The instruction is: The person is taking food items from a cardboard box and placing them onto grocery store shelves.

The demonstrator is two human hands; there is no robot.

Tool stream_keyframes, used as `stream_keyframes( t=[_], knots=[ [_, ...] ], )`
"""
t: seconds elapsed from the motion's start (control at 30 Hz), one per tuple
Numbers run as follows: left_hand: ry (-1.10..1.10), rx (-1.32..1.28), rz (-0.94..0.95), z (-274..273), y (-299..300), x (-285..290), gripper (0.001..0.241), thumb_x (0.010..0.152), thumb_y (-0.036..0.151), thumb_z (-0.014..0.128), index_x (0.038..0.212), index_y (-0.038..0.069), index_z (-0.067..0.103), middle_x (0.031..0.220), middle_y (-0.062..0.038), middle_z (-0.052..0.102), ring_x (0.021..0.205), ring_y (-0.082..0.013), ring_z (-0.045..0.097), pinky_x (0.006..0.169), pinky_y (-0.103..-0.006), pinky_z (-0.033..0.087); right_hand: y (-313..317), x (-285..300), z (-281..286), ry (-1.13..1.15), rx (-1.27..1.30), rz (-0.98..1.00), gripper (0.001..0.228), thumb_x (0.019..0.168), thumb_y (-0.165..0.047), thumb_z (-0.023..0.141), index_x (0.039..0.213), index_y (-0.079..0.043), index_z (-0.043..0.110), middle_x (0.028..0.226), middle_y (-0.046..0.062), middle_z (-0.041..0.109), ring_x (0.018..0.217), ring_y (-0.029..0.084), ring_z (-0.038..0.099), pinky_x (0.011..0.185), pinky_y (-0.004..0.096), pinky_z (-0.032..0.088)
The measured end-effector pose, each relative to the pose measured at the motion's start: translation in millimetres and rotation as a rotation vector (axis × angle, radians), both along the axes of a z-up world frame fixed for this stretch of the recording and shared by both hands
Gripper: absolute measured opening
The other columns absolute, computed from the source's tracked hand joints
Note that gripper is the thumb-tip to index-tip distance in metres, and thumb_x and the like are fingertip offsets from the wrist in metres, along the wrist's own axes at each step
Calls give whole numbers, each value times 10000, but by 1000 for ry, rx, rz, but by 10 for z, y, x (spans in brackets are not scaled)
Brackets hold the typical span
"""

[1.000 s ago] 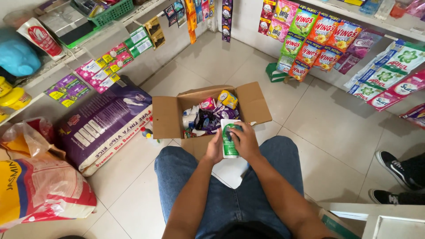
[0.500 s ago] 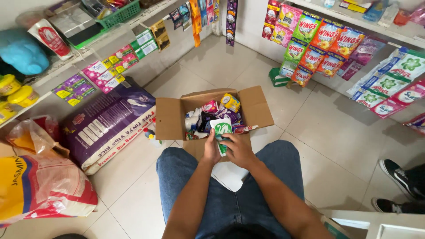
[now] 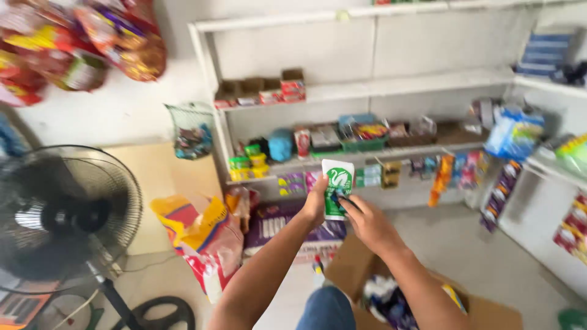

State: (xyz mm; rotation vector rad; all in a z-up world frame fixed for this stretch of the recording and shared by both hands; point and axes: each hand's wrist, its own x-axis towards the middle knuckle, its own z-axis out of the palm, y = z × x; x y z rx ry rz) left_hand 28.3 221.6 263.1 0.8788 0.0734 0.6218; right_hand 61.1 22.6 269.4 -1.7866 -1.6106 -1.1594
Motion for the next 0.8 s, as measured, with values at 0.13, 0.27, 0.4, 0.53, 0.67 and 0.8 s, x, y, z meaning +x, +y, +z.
stream_keyframes(
  t=[0.13, 0.27, 0.4, 0.53, 0.67, 0.8],
  knots=[
    [-136, 90, 123, 1433, 85, -475, 480, 1035, 429, 582, 1450, 188, 559, 1204, -183, 701, 952, -290, 724, 802, -488, 615, 206, -292, 1378, -145, 115, 88, 410, 927, -243, 647, 1333, -192, 626, 1235, 111, 652, 1042, 330, 710, 817, 435, 610],
    [-168, 321, 299, 2554, -524, -1444, 536, 1070, 383, 501, 1550, 167, 397, 1399, -176, 555, 1223, -325, 604, 993, -522, 522, 145, -714, 2296, -283, 259, 91, 353, 881, -270, 697, 1218, -169, 670, 1311, 61, 636, 1043, 294, 714, 809, 417, 599],
    [-197, 327, 397, 2894, -722, -1943, 514, 1082, 377, 454, 1556, 188, 395, 1458, -190, 539, 1291, -355, 574, 1038, -540, 499, 106, -1113, 2779, -399, 345, 202, 294, 848, -226, 718, 1125, -129, 701, 1287, 80, 676, 1025, 285, 729, 798, 387, 604],
    [-125, 342, 271, 3206, -956, -2584, 528, 1042, 352, 305, 1531, 201, 434, 1351, -82, 565, 1145, -196, 506, 1021, -377, 384, -182, -1959, 3031, -322, 249, 409, 560, 722, 38, 673, 1276, 24, 588, 1164, 158, 678, 783, 265, 714, 677, 368, 606],
    [-115, 144, 169, 3053, -734, -2569, 463, 1058, 416, 355, 1361, 121, 545, 1163, -95, 620, 937, -194, 550, 859, -365, 429, -130, -1982, 3012, -396, 65, 427, 421, 779, -54, 713, 1198, -27, 672, 1130, 94, 649, 716, 247, 687, 630, 385, 563],
    [-33, 126, 66, 2916, -825, -2610, 495, 1078, 457, 323, 1315, 112, 587, 1136, -115, 673, 881, -212, 622, 768, -404, 538, 14, -1676, 3064, -175, -3, 240, 448, 802, -37, 650, 1244, -76, 597, 1151, 74, 684, 721, 296, 734, 608, 434, 592]
  ],
)
